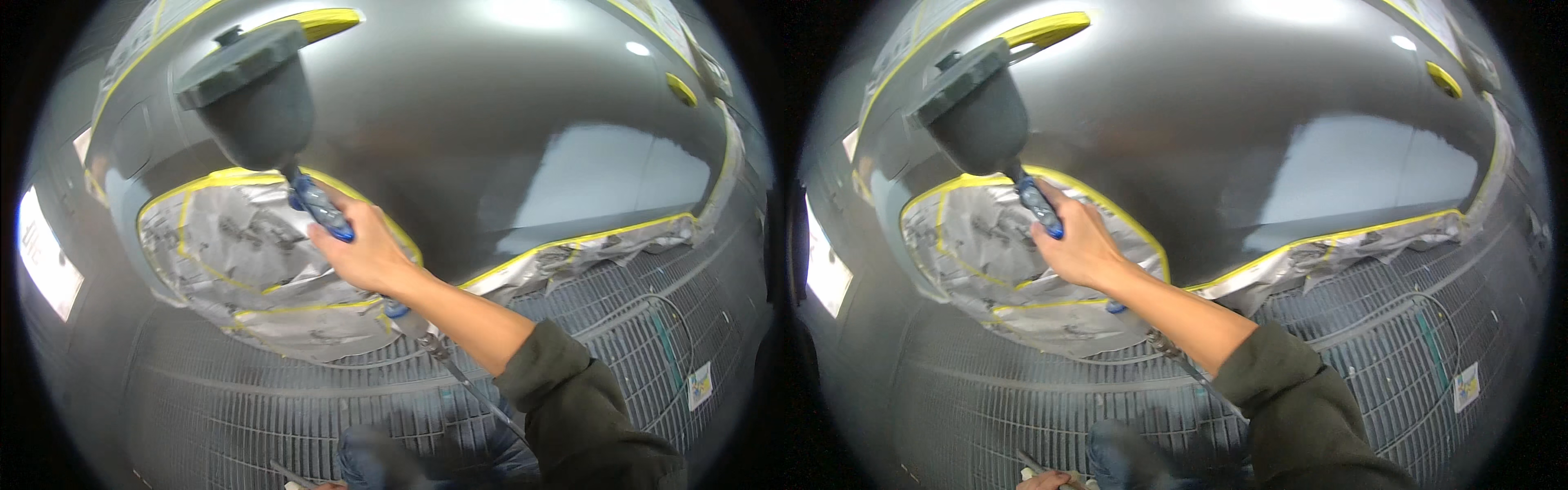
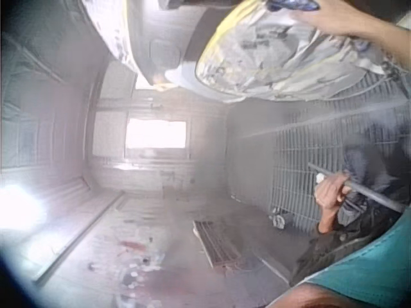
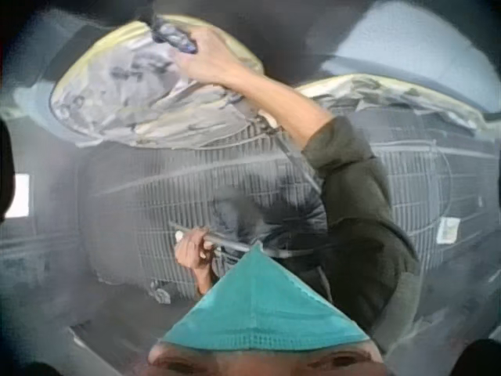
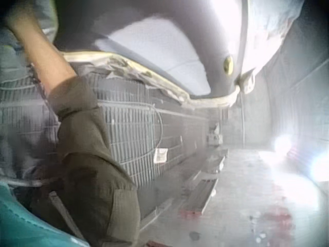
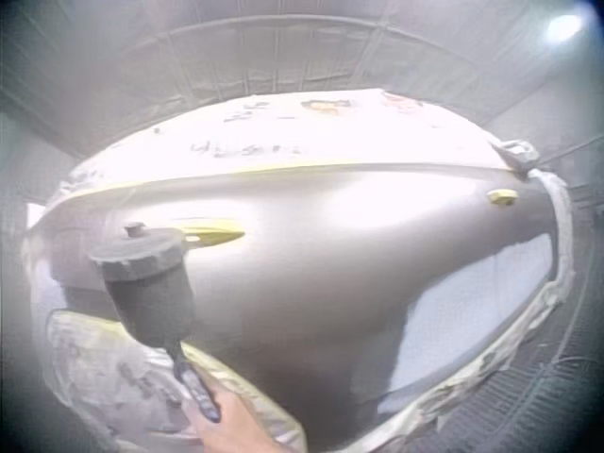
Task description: The person uses a spray gun to apply gray paint to a car's hood and side panels inside a paint booth. After finishing the spray, the person exits the booth, walks to a workbench, and pours paint into a container.
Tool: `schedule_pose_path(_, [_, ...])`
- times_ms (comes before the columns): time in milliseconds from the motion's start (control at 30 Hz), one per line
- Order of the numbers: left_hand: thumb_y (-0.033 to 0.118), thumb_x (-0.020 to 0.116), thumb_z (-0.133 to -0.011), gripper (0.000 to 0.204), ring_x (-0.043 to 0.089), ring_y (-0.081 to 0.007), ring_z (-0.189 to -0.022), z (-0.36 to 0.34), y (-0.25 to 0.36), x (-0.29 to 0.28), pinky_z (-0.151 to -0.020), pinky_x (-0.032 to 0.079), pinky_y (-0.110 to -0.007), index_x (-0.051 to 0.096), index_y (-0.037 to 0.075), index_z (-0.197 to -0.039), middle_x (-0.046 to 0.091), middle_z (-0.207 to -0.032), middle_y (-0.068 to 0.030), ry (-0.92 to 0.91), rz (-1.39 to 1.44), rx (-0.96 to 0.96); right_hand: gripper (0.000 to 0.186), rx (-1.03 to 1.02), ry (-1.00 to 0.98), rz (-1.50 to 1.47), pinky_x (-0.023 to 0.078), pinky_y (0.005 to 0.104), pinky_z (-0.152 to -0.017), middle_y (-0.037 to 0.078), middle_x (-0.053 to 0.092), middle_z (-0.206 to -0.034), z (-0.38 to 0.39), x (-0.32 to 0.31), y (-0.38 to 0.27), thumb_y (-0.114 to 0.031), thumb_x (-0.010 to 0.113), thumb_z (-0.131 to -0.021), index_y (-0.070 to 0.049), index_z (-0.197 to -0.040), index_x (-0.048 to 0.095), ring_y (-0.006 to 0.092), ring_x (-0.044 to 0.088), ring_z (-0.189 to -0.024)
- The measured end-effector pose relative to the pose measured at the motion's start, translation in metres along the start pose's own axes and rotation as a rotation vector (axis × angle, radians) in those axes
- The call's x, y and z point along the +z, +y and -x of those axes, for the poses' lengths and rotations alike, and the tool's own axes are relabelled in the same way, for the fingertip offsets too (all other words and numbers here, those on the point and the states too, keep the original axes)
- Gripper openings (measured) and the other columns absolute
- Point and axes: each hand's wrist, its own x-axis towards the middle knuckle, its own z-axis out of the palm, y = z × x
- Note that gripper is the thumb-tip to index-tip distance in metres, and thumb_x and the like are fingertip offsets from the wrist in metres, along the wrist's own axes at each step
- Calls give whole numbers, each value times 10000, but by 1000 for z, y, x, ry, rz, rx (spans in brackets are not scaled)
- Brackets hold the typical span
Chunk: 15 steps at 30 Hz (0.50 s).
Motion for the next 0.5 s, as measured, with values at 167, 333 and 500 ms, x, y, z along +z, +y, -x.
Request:
schedule_pose_path(167, [381,558,-1019,402,666,-240,-574,-21,25,43,-479,492,-325,707,38,-871,676,-696,-108,-84,122,83,591,-69,197,-25,500,286,-776,128,700,-944,58,-124,56,-152,646,-890,36,-1424,474,119,575,-754])
schedule_pose_path(333, [408,553,-1017,413,593,-220,-505,-37,56,82,-436,429,-325,695,51,-868,656,-688,-96,-191,133,194,560,122,380,38,465,252,-699,17,629,-824,118,-235,64,-153,672,-894,-10,-1413,518,72,509,-725])
schedule_pose_path(500, [304,710,-874,234,515,-209,-487,-35,88,119,-457,392,-346,690,76,-919,531,-606,-52,-320,154,188,244,185,571,-9,398,234,-450,-6,554,-682,160,-352,83,-237,759,-866,-50,-869,601,62,511,-555])
